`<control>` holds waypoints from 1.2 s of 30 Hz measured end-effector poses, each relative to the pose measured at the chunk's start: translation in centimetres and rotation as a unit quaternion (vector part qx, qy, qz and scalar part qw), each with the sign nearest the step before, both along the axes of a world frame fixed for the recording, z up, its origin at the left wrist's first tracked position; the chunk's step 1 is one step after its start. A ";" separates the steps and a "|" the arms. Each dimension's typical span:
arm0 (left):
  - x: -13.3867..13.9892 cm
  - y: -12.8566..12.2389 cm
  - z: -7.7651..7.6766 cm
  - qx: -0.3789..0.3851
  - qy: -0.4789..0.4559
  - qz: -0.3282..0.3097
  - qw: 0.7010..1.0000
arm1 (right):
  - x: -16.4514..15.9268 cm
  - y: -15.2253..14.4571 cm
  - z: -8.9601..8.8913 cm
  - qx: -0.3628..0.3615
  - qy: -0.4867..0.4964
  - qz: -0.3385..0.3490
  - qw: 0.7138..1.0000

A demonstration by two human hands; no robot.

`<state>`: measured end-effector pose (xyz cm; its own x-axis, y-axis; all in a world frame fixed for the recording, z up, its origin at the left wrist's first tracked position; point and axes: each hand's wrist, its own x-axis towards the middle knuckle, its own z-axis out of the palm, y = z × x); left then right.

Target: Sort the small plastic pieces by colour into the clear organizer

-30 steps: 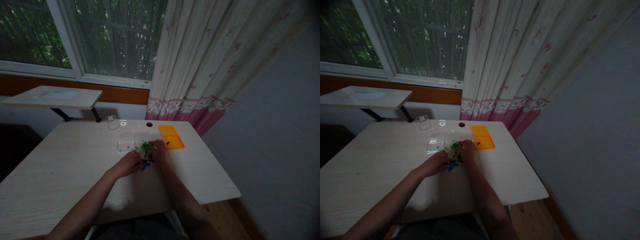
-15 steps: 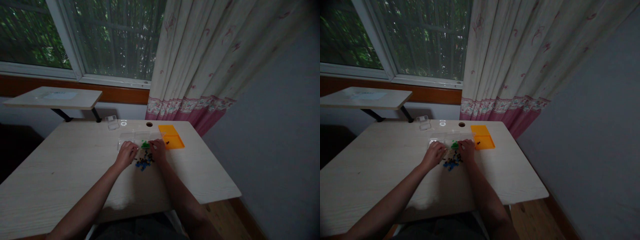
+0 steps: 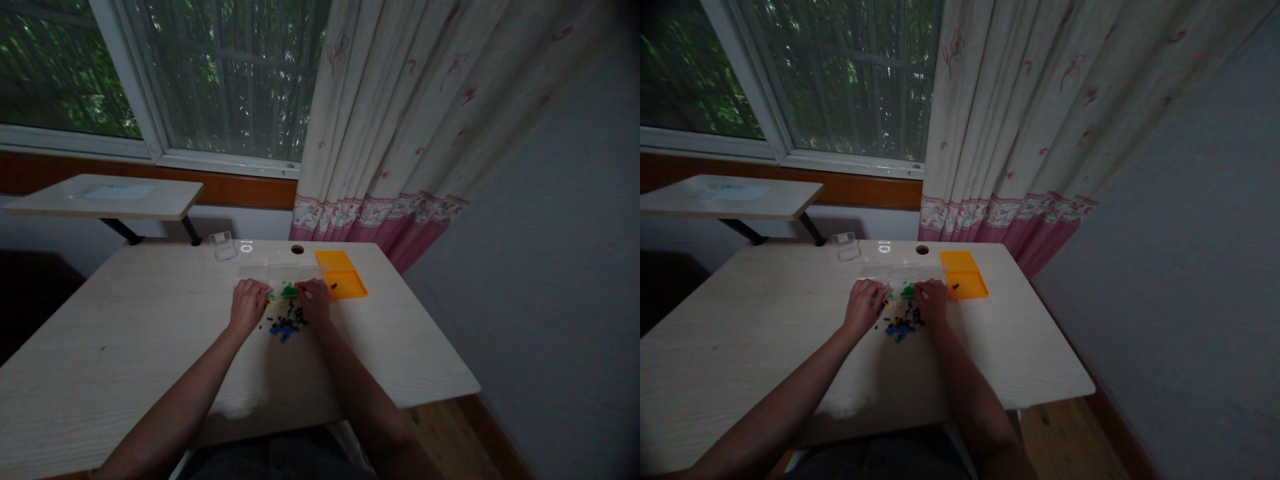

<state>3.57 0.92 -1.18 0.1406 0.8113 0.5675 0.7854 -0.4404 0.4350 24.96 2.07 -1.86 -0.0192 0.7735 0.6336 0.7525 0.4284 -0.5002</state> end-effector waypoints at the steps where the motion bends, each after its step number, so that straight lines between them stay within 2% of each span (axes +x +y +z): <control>1: 0.1 0.0 -0.1 -0.001 0.003 0.000 1.000 | 0.0 0.0 0.0 -0.003 -0.001 -0.002 1.000; 9: 0.3 -0.3 0.3 -0.015 0.027 -0.008 0.999 | -0.3 -0.2 0.4 -0.011 0.002 0.017 1.000; 19: -1.2 -0.2 1.1 -0.002 0.006 0.027 1.000 | 1.1 0.3 0.6 -0.004 0.023 -0.020 1.000; 25: -2.6 -0.4 1.7 -0.003 -0.006 0.034 0.999 | 1.8 0.3 1.3 -0.011 0.032 -0.033 0.999; 28: -3.5 -0.3 2.2 0.000 -0.015 0.012 1.000 | 2.0 0.2 1.8 -0.045 0.035 -0.017 0.998; 32: -4.7 -0.1 3.0 -0.024 0.020 -0.063 0.998 | 2.5 0.0 2.3 -0.125 0.020 0.052 0.991; 36: -5.6 -0.2 3.4 -0.107 0.072 -0.130 0.983 | 3.1 -0.4 2.1 -0.200 -0.045 0.138 0.969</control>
